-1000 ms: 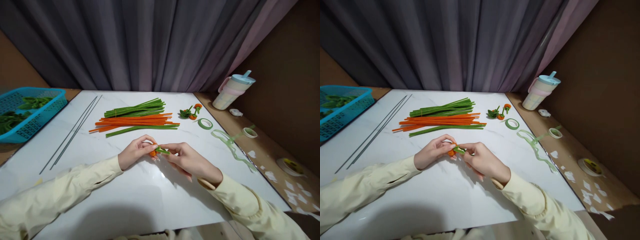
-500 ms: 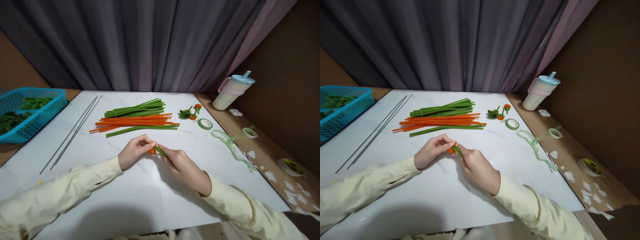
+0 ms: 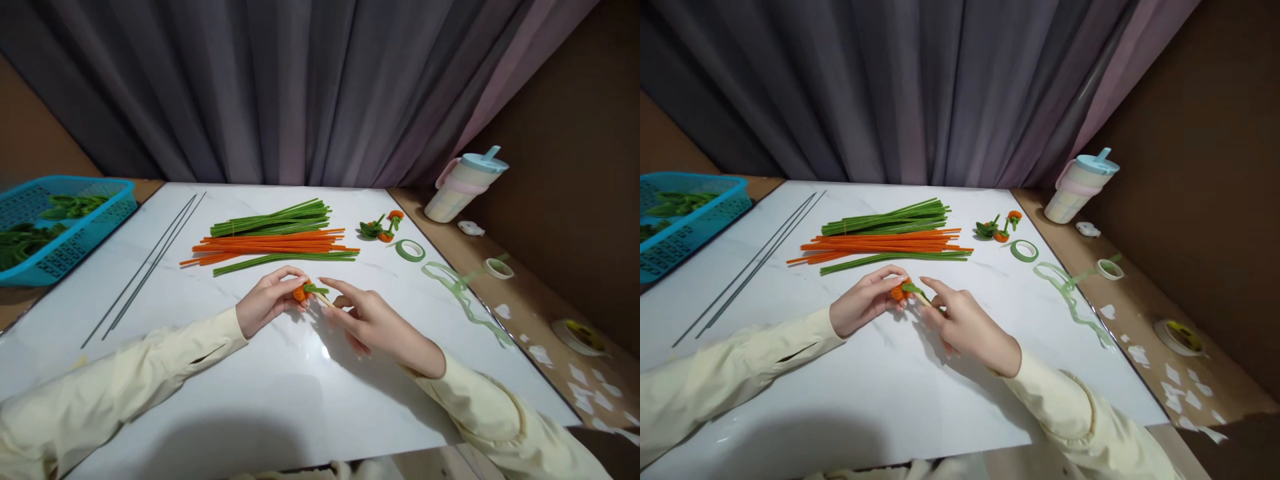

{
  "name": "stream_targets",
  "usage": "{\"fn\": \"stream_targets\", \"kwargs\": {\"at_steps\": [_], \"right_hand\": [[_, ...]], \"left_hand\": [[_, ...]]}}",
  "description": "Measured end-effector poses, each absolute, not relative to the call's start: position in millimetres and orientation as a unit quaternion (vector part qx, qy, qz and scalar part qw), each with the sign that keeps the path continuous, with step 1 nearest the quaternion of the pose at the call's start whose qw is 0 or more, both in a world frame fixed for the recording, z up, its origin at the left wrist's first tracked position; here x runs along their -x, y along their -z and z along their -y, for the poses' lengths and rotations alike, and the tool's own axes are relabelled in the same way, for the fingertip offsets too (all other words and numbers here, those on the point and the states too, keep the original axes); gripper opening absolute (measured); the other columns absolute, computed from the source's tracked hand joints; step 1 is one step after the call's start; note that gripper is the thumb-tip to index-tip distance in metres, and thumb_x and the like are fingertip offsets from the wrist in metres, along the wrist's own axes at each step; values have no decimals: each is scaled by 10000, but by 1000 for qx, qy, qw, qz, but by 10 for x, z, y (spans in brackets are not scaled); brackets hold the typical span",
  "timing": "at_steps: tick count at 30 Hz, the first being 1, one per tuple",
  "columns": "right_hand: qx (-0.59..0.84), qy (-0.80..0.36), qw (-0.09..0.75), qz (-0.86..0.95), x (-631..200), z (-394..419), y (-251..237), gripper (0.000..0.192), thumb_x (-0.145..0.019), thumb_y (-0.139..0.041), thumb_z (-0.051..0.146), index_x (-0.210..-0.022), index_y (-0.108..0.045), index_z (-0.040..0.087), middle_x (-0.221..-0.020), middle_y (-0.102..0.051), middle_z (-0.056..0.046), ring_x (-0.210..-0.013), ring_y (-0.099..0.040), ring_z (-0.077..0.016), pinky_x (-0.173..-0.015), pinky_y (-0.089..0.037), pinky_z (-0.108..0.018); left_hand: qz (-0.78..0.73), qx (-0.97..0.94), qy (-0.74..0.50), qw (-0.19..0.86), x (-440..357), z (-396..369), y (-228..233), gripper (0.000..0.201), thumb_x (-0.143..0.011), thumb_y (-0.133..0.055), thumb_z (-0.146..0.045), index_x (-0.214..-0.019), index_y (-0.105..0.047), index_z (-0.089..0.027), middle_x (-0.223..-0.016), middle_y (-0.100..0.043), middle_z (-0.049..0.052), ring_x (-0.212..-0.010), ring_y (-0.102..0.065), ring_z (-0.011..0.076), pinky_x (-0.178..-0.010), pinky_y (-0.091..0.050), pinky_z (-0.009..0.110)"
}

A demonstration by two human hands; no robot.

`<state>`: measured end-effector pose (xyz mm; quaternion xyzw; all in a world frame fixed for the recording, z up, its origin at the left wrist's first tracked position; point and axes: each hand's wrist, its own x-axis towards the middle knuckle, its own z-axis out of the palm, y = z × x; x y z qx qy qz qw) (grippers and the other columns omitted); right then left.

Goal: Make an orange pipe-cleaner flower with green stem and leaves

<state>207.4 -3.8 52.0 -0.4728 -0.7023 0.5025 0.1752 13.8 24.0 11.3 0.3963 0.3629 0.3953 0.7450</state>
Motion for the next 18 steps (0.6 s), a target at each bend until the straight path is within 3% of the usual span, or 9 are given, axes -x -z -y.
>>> {"fn": "stream_targets", "kwargs": {"at_steps": [3,9,12,15,18], "right_hand": [[464,-527,227,674,-2082,43,-544,453,-862,-485,349,-1286,-381,227,-721,-607,16,-313,-423,-42,-321,-350,-171],[458,-452,467,607,-2077,-3,-590,347,-826,-536,416,-1083,-500,187,-747,-605,-9,-374,-399,-41,-331,-314,-179],[484,-406,433,643,-2090,-62,-549,280,-787,-595,398,-965,-593,181,-773,-606,-17,-451,-424,-57,-382,-332,-190],[452,-398,369,708,-2074,-106,-448,211,-802,-585,349,-906,-657,181,-888,-627,-46,-697,-555,-127,-538,-426,-210],[416,-417,339,733,-2032,-119,-354,196,-832,-546,308,-911,-675,184,-918,-631,-53,-842,-564,-157,-657,-441,-228]], "left_hand": [[-349,-345,-414,766,-122,-295,-86,182,-787,-621,-288,-860,-548,-139,-746,-637,44,-582,-578,83,-569,-492,176],[-319,-324,-395,798,-107,-321,-50,215,-766,-648,-323,-874,-615,-140,-735,-617,26,-602,-579,88,-556,-494,172],[-322,-373,-358,793,-123,-280,-60,281,-768,-642,-352,-920,-643,-116,-772,-632,54,-628,-583,101,-569,-484,189],[-332,-406,-335,783,-149,-235,-84,312,-745,-662,-362,-902,-642,-93,-779,-641,74,-630,-588,112,-566,-472,203],[-344,-418,-338,770,-175,-207,-108,323,-724,-680,-369,-895,-594,-109,-773,-645,66,-623,-609,124,-561,-477,220]]}}
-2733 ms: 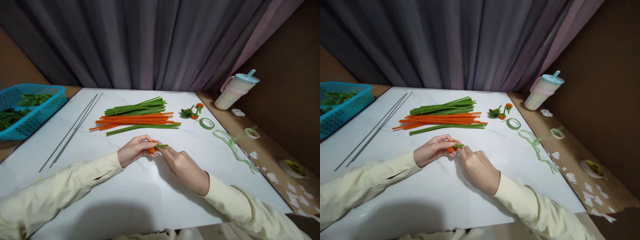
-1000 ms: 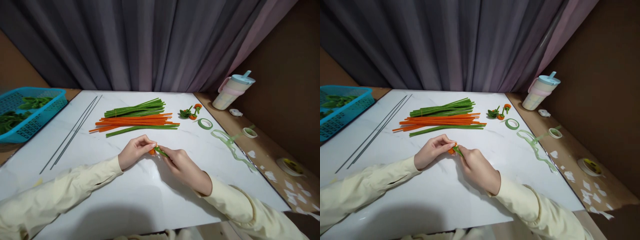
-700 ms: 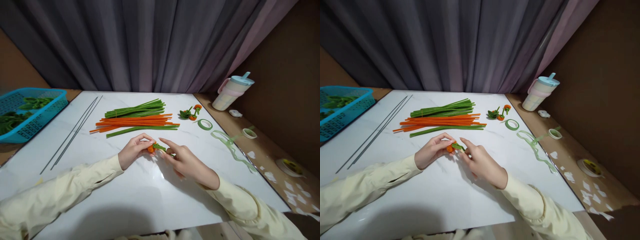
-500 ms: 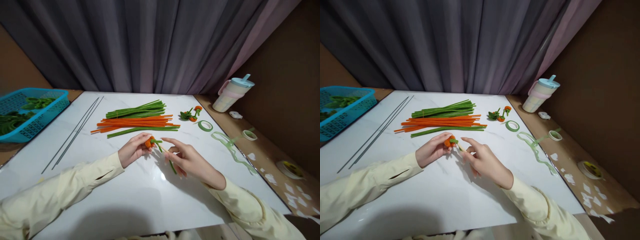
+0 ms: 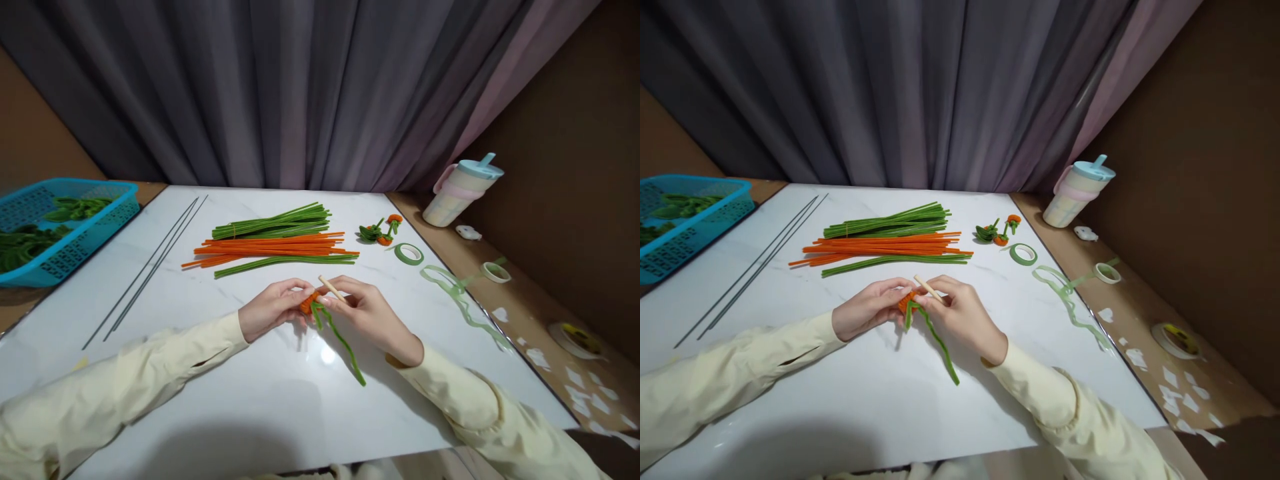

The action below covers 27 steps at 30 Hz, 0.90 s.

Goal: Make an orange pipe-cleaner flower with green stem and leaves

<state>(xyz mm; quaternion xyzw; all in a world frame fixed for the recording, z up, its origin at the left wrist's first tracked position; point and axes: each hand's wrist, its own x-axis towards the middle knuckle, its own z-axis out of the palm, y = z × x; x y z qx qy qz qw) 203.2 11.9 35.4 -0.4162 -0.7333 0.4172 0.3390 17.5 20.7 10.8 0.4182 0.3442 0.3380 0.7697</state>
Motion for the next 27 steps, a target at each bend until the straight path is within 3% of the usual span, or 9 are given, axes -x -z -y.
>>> {"fn": "stream_targets", "kwargs": {"at_steps": [8,15,27], "right_hand": [[458,-475,314,683,-2007,-129,-377,224,-800,-570,329,-845,-669,133,-849,-632,-51,-736,-546,-134,-618,-416,-218],[471,-482,309,671,-2007,-150,-362,271,-789,-569,355,-889,-667,123,-846,-645,-62,-698,-540,-136,-592,-413,-227],[457,-515,323,649,-2010,-165,-360,251,-740,-642,345,-824,-659,110,-776,-631,-42,-687,-545,-128,-628,-421,-230]], "left_hand": [[-350,-420,-372,750,-199,-168,-88,289,-730,-684,-323,-878,-519,-138,-856,-684,80,-756,-666,169,-688,-514,270],[-368,-433,-379,730,-179,-167,-72,367,-709,-703,-307,-984,-531,-135,-841,-706,105,-761,-685,214,-684,-532,308],[-358,-458,-387,716,-172,-153,-73,307,-707,-707,-290,-913,-593,-92,-784,-717,108,-737,-688,206,-683,-552,303]]}}
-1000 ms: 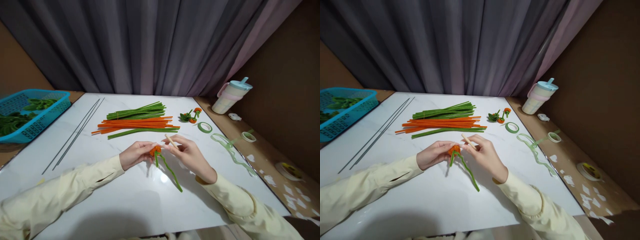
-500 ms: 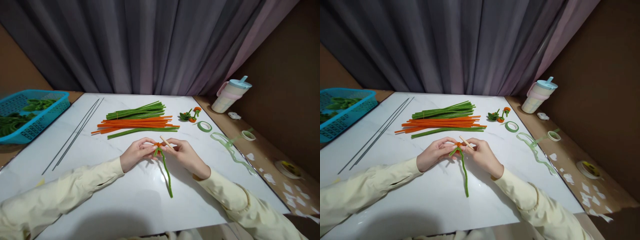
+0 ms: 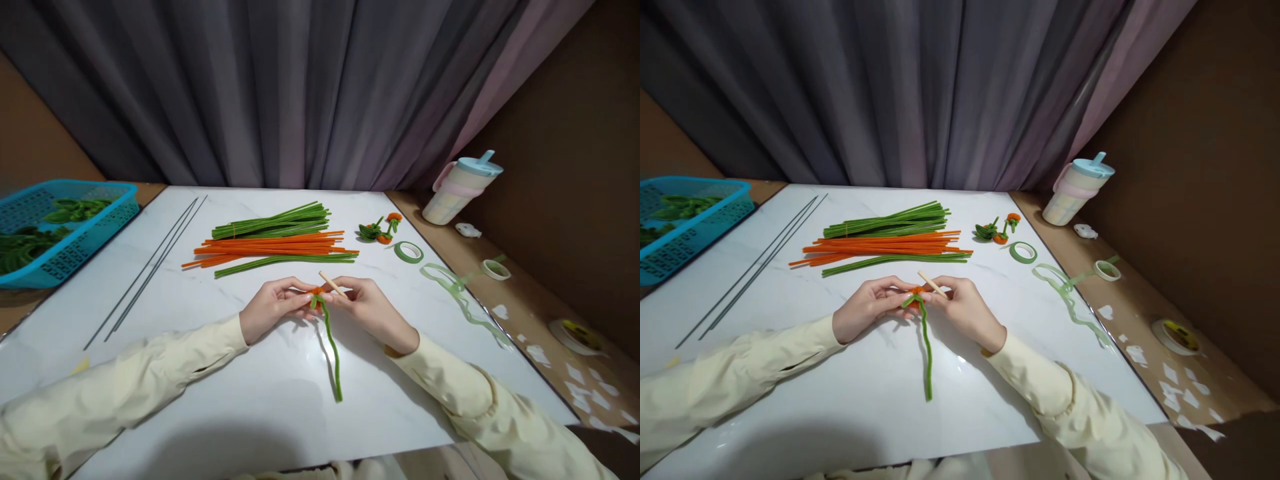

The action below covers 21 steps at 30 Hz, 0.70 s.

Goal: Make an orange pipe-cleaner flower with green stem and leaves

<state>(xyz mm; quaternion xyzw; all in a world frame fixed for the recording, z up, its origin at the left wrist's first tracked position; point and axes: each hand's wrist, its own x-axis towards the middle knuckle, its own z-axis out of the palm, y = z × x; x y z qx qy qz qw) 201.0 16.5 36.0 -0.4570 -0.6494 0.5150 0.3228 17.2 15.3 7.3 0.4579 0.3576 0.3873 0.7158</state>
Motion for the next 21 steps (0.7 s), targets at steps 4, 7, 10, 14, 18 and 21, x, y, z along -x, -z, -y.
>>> {"fn": "stream_targets", "kwargs": {"at_steps": [4,7,10,14,18,21], "right_hand": [[469,-496,346,644,-2004,-152,-314,239,-754,-631,338,-852,-643,120,-825,-648,-58,-689,-569,-141,-631,-442,-247],[468,-426,361,686,-2011,-146,-264,176,-794,-584,268,-890,-649,135,-857,-648,-61,-698,-570,-144,-619,-435,-251],[440,-368,384,723,-2018,-155,-225,136,-794,-567,198,-869,-667,145,-862,-644,-62,-750,-575,-155,-630,-430,-253],[414,-381,393,727,-2023,-178,-210,128,-780,-565,161,-839,-677,151,-846,-650,-54,-746,-583,-147,-648,-435,-249],[427,-399,377,719,-2022,-190,-222,125,-777,-570,178,-824,-682,147,-831,-646,-51,-729,-571,-142,-647,-428,-248],[442,-400,369,713,-2017,-190,-236,124,-773,-572,187,-810,-684,148,-824,-645,-48,-722,-561,-140,-647,-420,-248]], "left_hand": [[-376,-437,-400,713,-182,-148,-66,350,-678,-730,-313,-910,-589,-93,-799,-719,106,-753,-691,210,-769,-543,334],[-388,-426,-402,711,-187,-150,-62,361,-664,-742,-309,-911,-585,-97,-793,-720,103,-779,-690,222,-827,-524,364],[-392,-425,-401,711,-186,-154,-65,345,-660,-746,-294,-898,-594,-94,-798,-719,101,-787,-689,228,-863,-506,390],[-385,-418,-404,717,-179,-159,-73,312,-652,-752,-277,-853,-605,-90,-828,-714,100,-787,-688,235,-891,-491,417],[-386,-409,-394,727,-174,-153,-84,334,-662,-746,-276,-894,-601,-86,-849,-711,109,-811,-684,231,-908,-481,399],[-377,-406,-390,735,-173,-149,-89,328,-677,-736,-260,-919,-598,-86,-883,-707,110,-824,-682,213,-906,-486,366]]}}
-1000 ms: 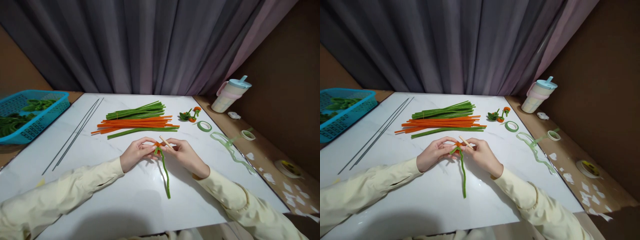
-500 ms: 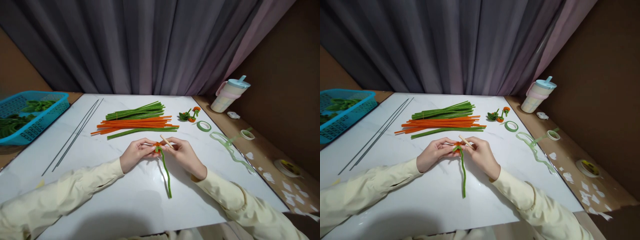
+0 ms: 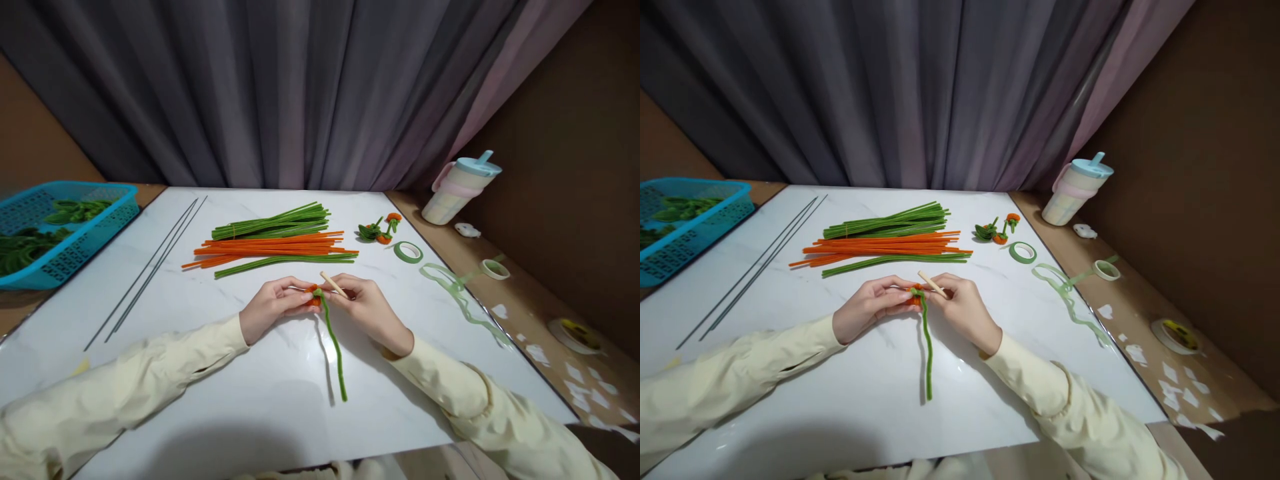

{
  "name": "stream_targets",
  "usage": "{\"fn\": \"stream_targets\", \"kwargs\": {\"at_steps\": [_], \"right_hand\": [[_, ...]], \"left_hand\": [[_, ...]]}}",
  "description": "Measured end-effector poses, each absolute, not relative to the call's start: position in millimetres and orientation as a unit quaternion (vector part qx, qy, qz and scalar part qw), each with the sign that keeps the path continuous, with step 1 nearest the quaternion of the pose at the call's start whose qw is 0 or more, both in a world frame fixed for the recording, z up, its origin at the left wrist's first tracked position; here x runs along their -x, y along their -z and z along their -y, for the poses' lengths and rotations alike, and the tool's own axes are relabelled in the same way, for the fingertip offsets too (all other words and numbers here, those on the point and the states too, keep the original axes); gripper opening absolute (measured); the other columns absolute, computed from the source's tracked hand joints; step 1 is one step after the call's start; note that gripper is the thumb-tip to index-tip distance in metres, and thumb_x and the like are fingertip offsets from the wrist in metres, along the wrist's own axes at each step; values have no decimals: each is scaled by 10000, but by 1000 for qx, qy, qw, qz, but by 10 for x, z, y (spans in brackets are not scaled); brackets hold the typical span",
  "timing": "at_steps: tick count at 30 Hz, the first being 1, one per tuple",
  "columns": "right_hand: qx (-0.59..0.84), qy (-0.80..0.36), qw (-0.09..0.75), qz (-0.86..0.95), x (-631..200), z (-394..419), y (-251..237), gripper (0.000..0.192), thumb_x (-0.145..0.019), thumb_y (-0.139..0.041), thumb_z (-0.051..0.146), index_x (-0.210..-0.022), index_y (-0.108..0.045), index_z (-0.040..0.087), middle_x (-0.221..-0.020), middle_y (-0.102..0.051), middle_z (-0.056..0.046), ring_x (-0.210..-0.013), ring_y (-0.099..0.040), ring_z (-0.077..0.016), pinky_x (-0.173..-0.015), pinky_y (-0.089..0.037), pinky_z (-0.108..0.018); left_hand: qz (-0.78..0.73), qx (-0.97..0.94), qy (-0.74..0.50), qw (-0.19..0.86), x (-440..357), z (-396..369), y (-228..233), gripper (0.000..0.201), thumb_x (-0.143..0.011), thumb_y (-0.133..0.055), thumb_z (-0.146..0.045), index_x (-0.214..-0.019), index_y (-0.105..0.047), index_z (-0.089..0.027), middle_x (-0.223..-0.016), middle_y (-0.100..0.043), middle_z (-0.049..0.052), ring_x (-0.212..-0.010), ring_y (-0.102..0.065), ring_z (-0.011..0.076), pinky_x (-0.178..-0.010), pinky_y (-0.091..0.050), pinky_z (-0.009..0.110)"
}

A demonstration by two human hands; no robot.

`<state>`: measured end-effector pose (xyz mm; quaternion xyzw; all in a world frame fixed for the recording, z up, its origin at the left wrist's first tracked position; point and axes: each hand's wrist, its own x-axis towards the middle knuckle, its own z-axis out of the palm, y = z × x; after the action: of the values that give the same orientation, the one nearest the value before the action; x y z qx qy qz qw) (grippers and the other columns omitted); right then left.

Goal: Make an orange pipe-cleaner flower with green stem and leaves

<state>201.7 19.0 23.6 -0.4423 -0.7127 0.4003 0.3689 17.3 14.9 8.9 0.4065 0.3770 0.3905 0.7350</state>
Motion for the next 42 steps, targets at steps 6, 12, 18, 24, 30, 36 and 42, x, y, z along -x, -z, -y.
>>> {"fn": "stream_targets", "kwargs": {"at_steps": [6,12,18,24,30,36,42], "right_hand": [[456,-420,326,714,-2022,-190,-284,152,-786,-547,184,-829,-687,146,-869,-650,-53,-747,-559,-145,-649,-407,-250],[450,-418,315,724,-2072,-208,-307,193,-808,-521,191,-913,-679,160,-967,-634,-57,-840,-567,-160,-672,-416,-251],[472,-383,338,719,-2091,-189,-349,187,-819,-527,269,-886,-665,163,-903,-630,-40,-681,-533,-118,-535,-384,-218],[500,-386,326,703,-2111,-148,-501,282,-832,-516,389,-983,-608,170,-915,-606,-33,-496,-408,-61,-466,-348,-214],[477,-539,284,633,-2162,-140,-602,330,-822,-514,488,-816,-552,160,-588,-484,37,-432,-302,-43,-386,-240,-172],[475,-676,209,523,-2205,-169,-586,366,-764,-601,497,-788,-592,132,-434,-162,124,-377,-88,-22,-335,-79,-156],[344,-822,117,440,-2172,-184,-482,250,-816,-584,341,-792,-629,96,-420,-311,103,-349,-76,-7,-296,-56,-142]], "left_hand": [[-399,-414,-391,719,-184,-155,-63,349,-638,-766,-233,-897,-583,-90,-823,-715,93,-765,-689,194,-841,-520,335],[-416,-420,-385,709,-208,-160,-68,326,-655,-753,-256,-876,-578,-94,-766,-711,82,-713,-687,172,-706,-552,266],[-423,-443,-359,704,-199,-160,-75,346,-665,-742,-271,-914,-565,-111,-764,-703,91,-644,-683,191,-530,-546,243],[-409,-445,-368,706,-209,-141,-86,356,-672,-732,-273,-944,-576,-104,-822,-700,95,-728,-681,178,-680,-560,271],[-399,-600,-452,526,-186,-84,-61,296,-741,-653,-256,-1011,-604,-147,-970,-682,78,-874,-653,185,-766,-561,289],[-288,-776,-514,227,-141,-7,-24,345,-791,-573,-100,-1114,-603,-218,-1009,-686,48,-880,-645,155,-806,-531,267],[-276,-774,-528,216,-142,-38,-39,346,-788,-577,-85,-1094,-619,-241,-951,-693,62,-867,-623,175,-791,-498,308]]}}
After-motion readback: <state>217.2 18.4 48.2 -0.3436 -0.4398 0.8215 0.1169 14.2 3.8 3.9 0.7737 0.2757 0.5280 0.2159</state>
